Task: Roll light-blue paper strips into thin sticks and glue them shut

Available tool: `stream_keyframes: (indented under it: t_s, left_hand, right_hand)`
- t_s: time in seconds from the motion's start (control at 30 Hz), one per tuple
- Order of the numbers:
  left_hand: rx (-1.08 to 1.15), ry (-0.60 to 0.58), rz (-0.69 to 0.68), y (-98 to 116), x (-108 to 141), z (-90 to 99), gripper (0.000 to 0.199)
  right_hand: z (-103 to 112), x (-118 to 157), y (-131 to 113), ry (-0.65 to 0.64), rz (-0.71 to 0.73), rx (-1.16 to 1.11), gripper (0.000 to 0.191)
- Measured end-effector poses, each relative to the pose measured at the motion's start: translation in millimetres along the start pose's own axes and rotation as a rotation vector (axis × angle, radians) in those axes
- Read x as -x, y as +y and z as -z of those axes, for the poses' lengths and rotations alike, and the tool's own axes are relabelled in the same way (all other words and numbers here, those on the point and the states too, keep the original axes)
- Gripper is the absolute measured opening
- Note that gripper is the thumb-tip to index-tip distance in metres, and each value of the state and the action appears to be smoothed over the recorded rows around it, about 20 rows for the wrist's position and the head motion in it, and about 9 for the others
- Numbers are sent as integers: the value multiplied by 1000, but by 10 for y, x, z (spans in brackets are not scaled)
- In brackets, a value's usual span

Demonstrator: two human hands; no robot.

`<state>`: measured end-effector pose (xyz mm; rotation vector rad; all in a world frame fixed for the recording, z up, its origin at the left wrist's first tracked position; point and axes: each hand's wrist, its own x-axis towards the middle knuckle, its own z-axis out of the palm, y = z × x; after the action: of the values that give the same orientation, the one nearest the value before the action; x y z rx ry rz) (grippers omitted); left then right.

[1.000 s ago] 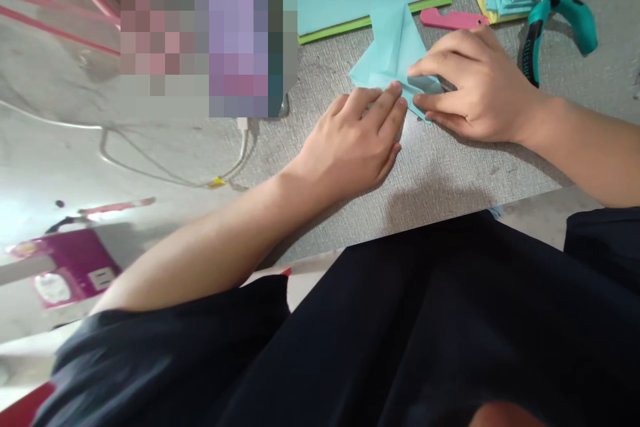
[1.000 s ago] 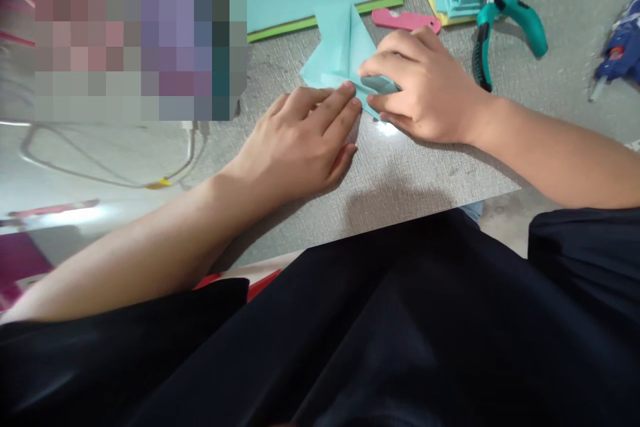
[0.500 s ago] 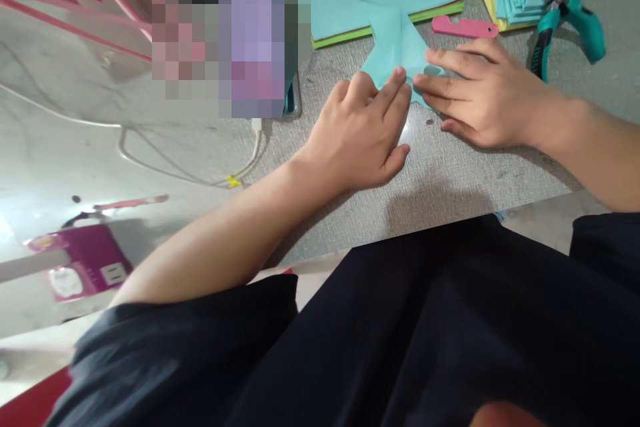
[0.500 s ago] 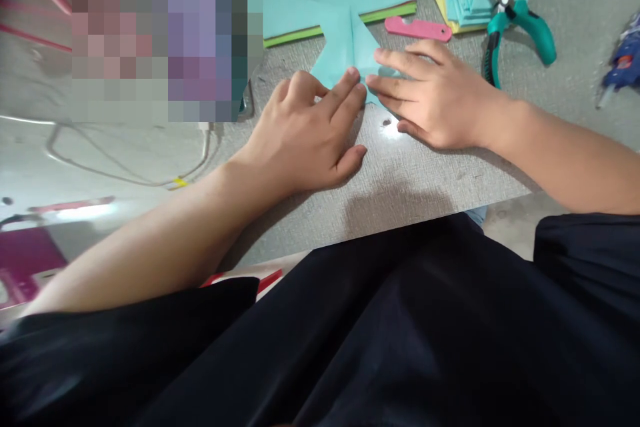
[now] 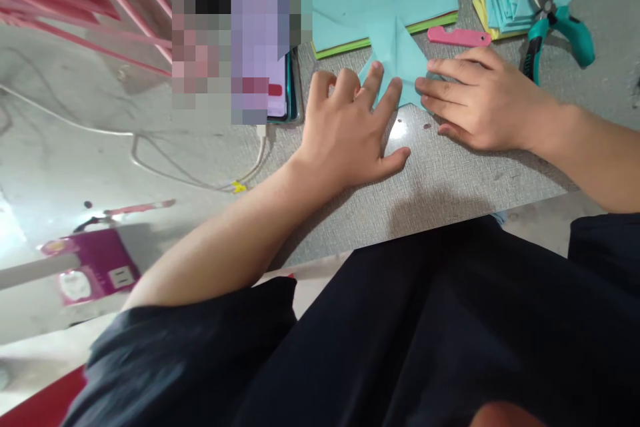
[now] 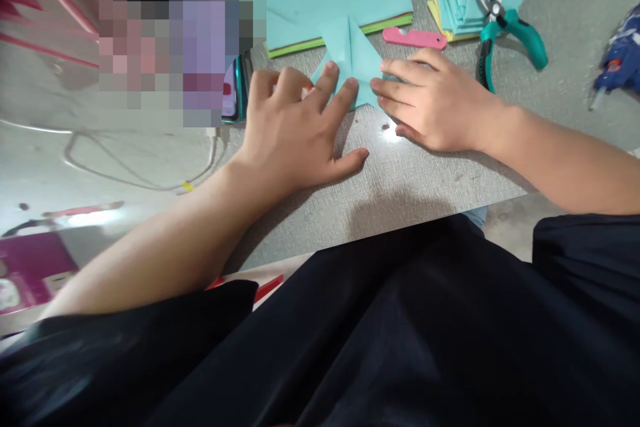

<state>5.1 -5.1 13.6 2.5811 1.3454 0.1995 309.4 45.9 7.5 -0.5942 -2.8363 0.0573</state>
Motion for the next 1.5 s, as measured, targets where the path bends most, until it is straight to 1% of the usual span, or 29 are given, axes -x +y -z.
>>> stream_keyframes:
  t_s: [0.1,0.27,0.33,0.5,0.6,0.73,0.87,0.97,1.13,1.3,1.43,1.5]
  left_hand:
    - [-8,40,-51,-14,9,-18,82]
    - [-7,-4,-99,-24,1,-12,78]
    - [11,-21,-94,-26,-6,-5,79]
    - [37,-53,-51,-11,-23,9,91]
    - [50,-55,-29,11,-29,25,91]
    - [66,-41,-23,8,-32,18,88]
    - [46,-10,-56,-20,-34,-44,91]
    - [31,11,-40,1,-23,-69,93]
    - [-29,-20,38,120,21,16,91]
    - [-58,-33,70,186,34,85,86]
    - [-51,-62,95,211,10,119,83]
    - [-45,-84,115,223,-5,148,81]
  right_hand:
    - [71,-1,62,-20,31,36,45]
    - [60,21,144,0,-81,-20,40]
    - [28,24,160,-4,-106,-46,41]
    - [-17,1,194,-11,-129,-100,46]
    - [-17,-40,213,-36,-145,-111,46]
    - [-30,-121,253,-66,-113,-76,47]
    - [-75,-186,287,-68,-89,-49,53]
    - [-96,-213,288,-63,-78,-22,57]
    - [-64,-268,299,-102,-32,27,64]
    - [-91,-359,418,-146,20,-4,83]
    - [-106,-491,508,-188,18,-36,89]
    - [-70,-590,520,-248,37,-25,96]
